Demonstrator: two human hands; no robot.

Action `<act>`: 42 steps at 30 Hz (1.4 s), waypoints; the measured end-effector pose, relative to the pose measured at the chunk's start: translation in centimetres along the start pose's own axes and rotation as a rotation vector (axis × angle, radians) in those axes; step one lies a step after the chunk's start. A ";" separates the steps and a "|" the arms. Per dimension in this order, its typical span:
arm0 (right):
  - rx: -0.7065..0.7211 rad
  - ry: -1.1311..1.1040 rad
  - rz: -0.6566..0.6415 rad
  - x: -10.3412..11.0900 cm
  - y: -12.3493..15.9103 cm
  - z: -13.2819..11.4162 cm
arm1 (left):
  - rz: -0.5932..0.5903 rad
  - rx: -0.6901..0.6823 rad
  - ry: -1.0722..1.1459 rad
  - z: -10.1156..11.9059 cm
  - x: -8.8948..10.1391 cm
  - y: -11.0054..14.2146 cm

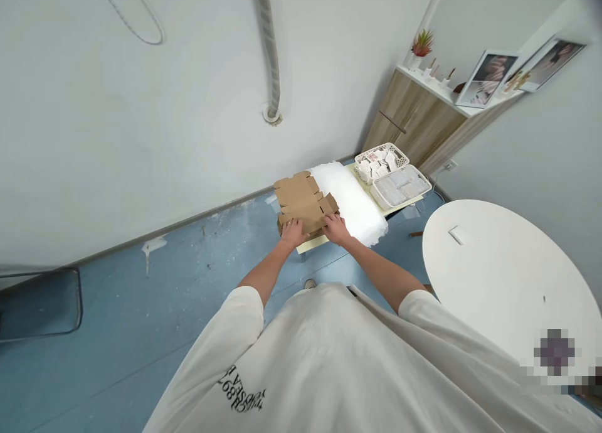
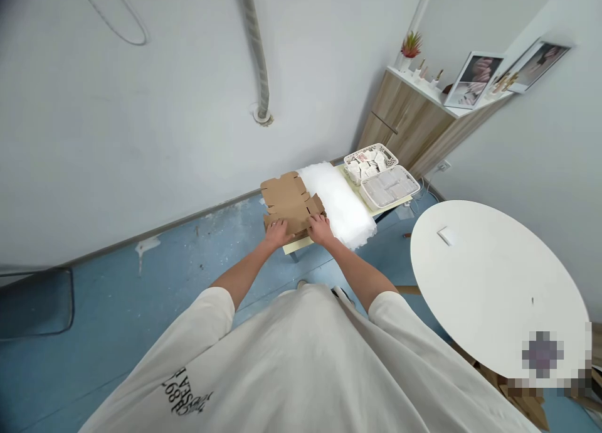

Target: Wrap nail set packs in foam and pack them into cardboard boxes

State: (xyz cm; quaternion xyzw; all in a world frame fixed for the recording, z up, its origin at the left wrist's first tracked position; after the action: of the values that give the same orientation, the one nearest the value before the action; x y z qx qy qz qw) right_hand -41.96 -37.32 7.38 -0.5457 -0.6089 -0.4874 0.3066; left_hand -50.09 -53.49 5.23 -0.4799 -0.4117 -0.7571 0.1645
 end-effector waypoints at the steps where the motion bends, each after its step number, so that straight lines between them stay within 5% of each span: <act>1: -0.003 0.015 -0.016 -0.2 -0.2 0.0 | -0.009 -0.010 0.011 -0.1 0.0 -0.1; 8: -0.006 0.125 -0.115 -0.4 -1.6 -0.3 | -0.058 -0.061 0.040 -1.0 0.6 -0.4; 14: -0.017 0.188 -0.159 -0.2 -2.2 -0.1 | 0.029 -0.096 0.057 -1.7 0.3 0.2; 18: -0.028 0.174 -0.153 -0.2 -2.4 0.5 | 0.120 -0.098 0.072 -2.2 0.3 0.3; 32: -0.045 0.134 -0.184 -0.4 -3.0 1.2 | 0.008 -0.108 0.092 -2.8 0.6 0.0; 42: -0.073 0.159 -0.127 -0.2 -3.4 0.3 | 0.106 -0.079 0.022 -1.7 0.3 0.4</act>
State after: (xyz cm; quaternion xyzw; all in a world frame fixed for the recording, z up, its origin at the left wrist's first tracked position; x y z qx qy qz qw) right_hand -45.17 -36.87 6.21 -0.4764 -0.5977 -0.5695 0.3024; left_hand -50.93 -55.05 5.32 -0.4989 -0.3535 -0.7682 0.1897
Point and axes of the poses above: each hand's wrist, its own y-axis away from the middle knuckle, its own x-axis out of the back of the hand, z = x × y, the point moved 7 cm from there along -y, towards the middle knuckle, and after that the axes turned 10 degrees about -z, right-handed, at the moved point
